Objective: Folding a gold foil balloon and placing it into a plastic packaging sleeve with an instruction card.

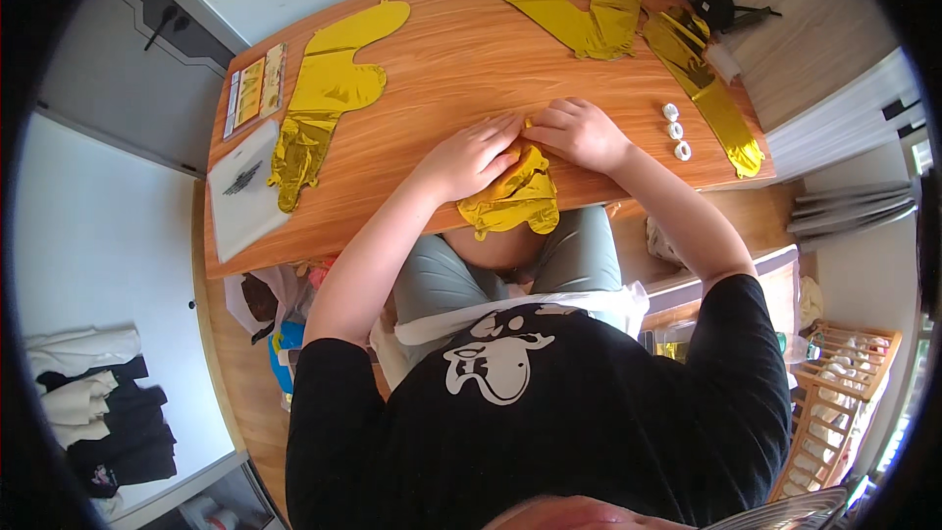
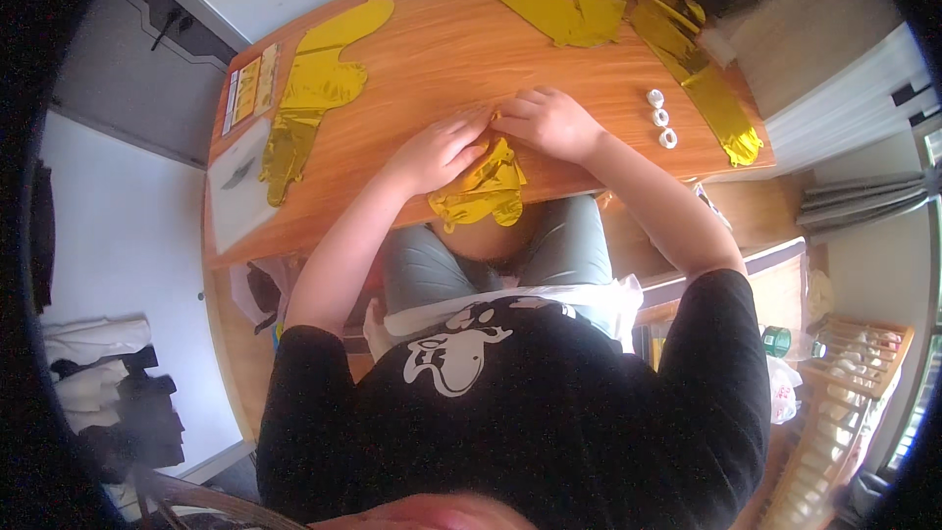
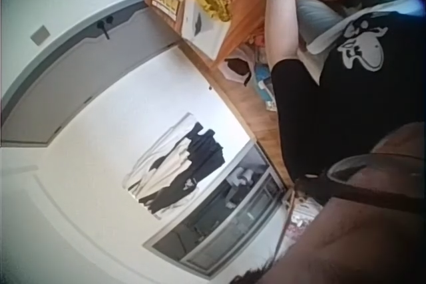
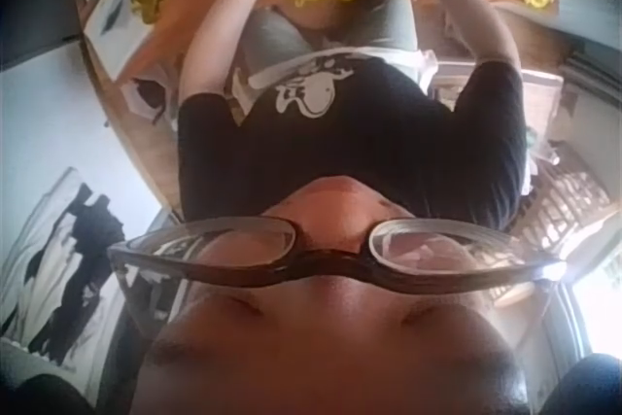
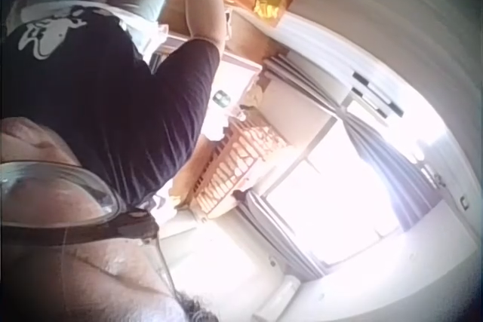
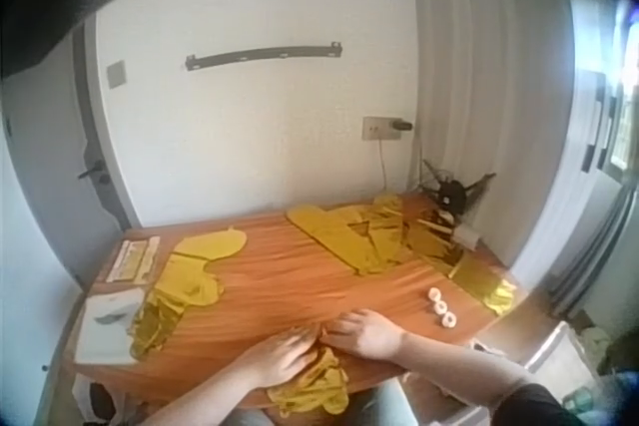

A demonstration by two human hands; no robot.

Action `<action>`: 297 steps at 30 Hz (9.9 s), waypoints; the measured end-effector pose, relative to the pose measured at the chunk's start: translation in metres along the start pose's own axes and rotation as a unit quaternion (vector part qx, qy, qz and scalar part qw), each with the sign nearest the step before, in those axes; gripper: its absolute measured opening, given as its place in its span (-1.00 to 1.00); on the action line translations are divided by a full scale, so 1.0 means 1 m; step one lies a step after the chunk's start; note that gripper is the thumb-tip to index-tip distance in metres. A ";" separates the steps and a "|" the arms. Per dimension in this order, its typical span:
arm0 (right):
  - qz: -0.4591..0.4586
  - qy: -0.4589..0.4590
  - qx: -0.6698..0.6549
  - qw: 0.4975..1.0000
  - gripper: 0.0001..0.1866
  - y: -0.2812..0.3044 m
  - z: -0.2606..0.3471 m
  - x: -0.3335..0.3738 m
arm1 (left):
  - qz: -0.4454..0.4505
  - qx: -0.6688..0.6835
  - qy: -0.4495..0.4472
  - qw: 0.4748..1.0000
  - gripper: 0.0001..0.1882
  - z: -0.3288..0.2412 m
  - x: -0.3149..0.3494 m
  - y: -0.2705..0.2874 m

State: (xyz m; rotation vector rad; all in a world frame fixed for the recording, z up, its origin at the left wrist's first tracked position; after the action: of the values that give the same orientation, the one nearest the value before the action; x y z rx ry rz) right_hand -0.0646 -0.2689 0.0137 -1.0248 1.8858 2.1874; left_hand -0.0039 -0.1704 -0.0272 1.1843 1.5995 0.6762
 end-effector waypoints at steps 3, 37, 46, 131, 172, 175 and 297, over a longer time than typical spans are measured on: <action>0.018 0.020 -0.015 1.000 -0.76 -0.005 0.000 -0.005 | 0.007 -0.003 -0.007 1.000 -0.41 0.001 -0.001 -0.003; 0.018 -0.007 -0.052 0.998 -0.75 -0.008 0.003 -0.010 | -0.017 -0.007 -0.032 0.999 -0.41 -0.001 -0.003 -0.003; 0.051 -0.172 -0.171 0.969 -0.76 -0.020 -0.013 -0.002 | -0.016 -0.009 -0.025 1.000 -0.41 -0.002 -0.002 0.000; 0.039 -0.036 -0.166 0.985 -0.50 0.015 0.030 0.032 | 0.067 -0.047 -0.082 0.993 -0.10 0.005 -0.011 -0.014; 0.095 -0.155 -0.277 0.944 -0.84 0.004 0.015 0.030 | 0.142 -0.115 -0.134 0.974 0.02 0.001 0.007 -0.038; 0.121 -0.171 -0.238 0.949 -0.82 -0.001 0.016 0.027 | 0.162 -0.042 -0.096 0.981 0.01 -0.012 0.000 -0.024; 0.056 -0.273 -0.145 0.949 -0.64 0.023 0.068 0.076 | 0.051 -0.094 -0.032 0.994 -0.40 -0.019 0.022 -0.018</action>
State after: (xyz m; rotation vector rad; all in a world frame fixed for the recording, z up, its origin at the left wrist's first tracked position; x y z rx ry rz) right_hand -0.1629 -0.2398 -0.0055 -0.2753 1.4309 2.5188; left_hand -0.0286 -0.1546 -0.0444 1.1419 1.3968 0.8269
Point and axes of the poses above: each hand's wrist, its own x-axis away from the middle knuckle, its own y-axis out of the back of the hand, z = x × y, the point moved 10 cm from there along -x, towards the middle knuckle, and after that the axes turned 15 degrees about -y, right-handed, at the moved point
